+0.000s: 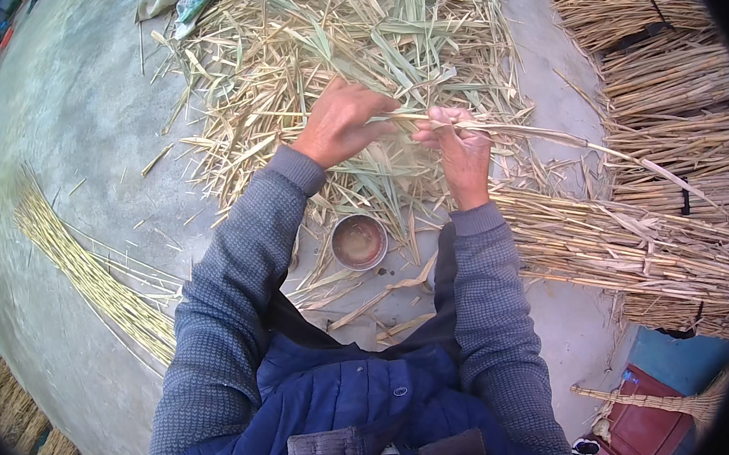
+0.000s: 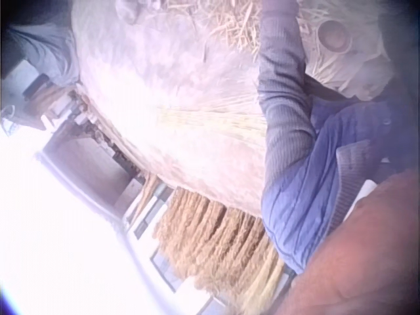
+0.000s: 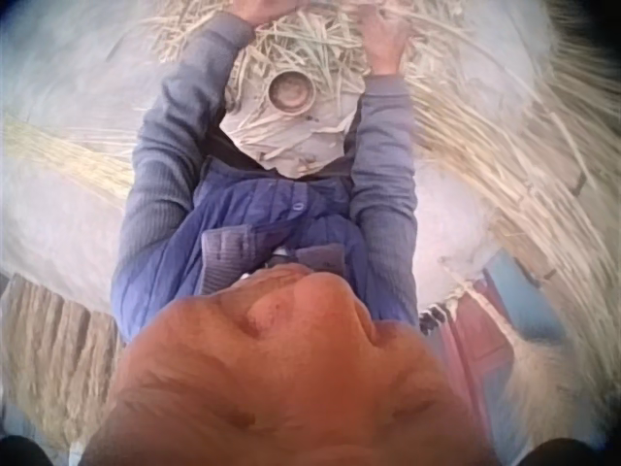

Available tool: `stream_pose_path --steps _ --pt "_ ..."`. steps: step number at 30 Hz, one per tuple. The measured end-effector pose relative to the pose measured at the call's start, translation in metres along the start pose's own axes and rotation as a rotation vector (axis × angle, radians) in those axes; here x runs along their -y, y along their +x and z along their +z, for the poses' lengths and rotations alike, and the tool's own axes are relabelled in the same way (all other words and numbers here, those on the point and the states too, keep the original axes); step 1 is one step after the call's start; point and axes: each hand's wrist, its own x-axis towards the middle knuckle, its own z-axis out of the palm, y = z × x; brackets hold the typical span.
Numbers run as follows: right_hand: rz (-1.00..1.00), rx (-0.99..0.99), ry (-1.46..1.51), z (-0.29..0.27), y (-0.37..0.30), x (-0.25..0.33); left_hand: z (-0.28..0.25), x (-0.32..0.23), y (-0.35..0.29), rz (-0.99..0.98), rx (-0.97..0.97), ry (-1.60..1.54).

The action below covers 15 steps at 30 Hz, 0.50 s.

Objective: The person sits on the floor and repeatedly strips leaves from long straw stalks by hand, separating the clean stalks and placing them into a bundle. The person handles each stalk individually, peeling off the leafy parts and discarding them onto the floor.

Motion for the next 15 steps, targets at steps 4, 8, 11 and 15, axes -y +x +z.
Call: stream_pose_path --steps 4,8,11,15 --pt "-0.007 0.093 -0.006 -0.011 -0.002 0.011 0.005 0.013 0.000 -0.020 0.039 0.071" --pt "-0.101 0.007 0.045 -0.051 0.000 0.033 -0.021 0.058 -0.023 -0.258 0.204 0.187" --pt "-0.097 -0.025 -0.007 -0.060 0.001 0.034 -0.027 0.066 -0.033 -0.317 0.262 0.159" --pt "-0.109 -0.012 0.021 -0.042 -0.001 0.025 0.000 0.037 -0.019 -0.230 0.240 -0.261"
